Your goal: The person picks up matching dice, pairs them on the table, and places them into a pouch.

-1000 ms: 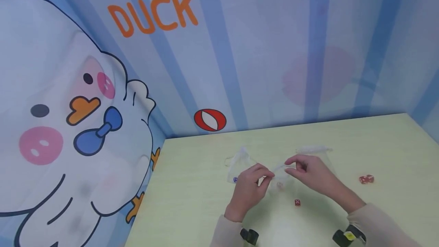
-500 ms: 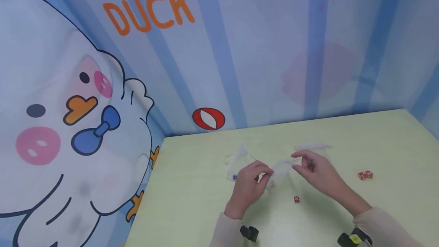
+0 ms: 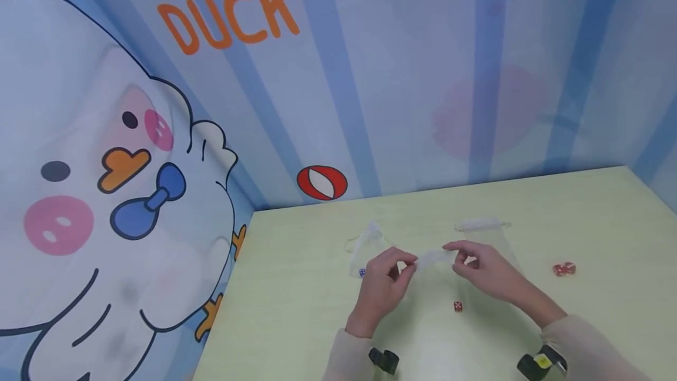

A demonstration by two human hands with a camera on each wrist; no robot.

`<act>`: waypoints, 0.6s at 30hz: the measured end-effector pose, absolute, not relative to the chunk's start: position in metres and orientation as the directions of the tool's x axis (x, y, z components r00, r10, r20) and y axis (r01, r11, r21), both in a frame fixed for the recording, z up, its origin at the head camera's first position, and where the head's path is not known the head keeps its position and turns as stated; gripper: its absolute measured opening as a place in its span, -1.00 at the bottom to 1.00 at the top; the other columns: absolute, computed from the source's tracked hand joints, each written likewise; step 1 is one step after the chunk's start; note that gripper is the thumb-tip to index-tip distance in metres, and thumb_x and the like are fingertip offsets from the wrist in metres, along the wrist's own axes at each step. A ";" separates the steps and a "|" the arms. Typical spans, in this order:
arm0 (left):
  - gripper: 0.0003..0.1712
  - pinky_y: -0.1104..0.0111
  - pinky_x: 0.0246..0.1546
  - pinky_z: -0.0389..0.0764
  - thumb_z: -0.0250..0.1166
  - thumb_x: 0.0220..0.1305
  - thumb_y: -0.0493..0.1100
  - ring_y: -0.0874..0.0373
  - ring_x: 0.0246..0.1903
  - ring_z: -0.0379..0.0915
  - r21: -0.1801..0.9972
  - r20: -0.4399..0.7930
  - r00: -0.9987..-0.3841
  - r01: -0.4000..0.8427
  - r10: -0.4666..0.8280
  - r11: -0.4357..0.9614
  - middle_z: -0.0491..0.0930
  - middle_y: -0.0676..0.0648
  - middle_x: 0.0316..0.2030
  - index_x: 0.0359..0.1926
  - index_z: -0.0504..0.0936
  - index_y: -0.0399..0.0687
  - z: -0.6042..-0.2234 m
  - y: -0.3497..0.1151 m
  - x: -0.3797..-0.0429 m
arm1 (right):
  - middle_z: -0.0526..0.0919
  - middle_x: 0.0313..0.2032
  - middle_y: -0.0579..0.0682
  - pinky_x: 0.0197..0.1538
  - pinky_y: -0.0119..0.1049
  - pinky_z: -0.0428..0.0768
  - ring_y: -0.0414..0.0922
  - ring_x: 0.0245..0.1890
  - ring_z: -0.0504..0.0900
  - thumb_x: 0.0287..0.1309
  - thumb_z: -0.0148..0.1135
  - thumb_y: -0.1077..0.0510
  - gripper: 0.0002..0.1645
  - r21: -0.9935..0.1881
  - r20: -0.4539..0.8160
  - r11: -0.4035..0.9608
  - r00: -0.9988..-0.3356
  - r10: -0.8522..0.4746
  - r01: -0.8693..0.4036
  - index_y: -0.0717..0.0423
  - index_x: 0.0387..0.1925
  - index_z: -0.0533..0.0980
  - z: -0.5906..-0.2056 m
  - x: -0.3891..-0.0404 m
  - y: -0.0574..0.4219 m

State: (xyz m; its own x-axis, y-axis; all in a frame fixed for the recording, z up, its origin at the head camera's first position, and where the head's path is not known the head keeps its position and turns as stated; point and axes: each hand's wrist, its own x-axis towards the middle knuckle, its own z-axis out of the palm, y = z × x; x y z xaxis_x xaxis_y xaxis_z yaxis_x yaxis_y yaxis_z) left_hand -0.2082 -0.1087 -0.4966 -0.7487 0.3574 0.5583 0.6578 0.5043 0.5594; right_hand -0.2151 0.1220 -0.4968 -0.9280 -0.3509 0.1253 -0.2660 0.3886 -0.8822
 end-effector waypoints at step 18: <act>-0.89 0.49 -0.61 0.35 0.25 0.16 -0.06 0.27 -0.60 0.26 0.767 0.456 -0.862 0.506 0.220 0.394 0.49 0.09 -0.35 -0.34 0.61 0.04 -0.514 -0.108 -0.207 | 0.57 -0.36 -0.04 -0.58 -0.39 0.44 -0.23 -0.59 0.48 0.08 0.24 0.15 -0.69 -0.865 0.158 0.417 -0.941 -0.300 -0.278 0.14 -0.11 0.55 -0.489 -0.209 0.122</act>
State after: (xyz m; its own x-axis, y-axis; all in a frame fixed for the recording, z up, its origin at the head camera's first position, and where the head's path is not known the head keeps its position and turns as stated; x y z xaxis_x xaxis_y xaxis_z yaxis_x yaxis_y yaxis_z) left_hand -0.2070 -0.1082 -0.5139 -0.8623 0.2203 0.4560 0.5063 0.3936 0.7673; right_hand -0.2085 0.1218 -0.4891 -0.9408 -0.2999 0.1582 -0.2785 0.4173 -0.8651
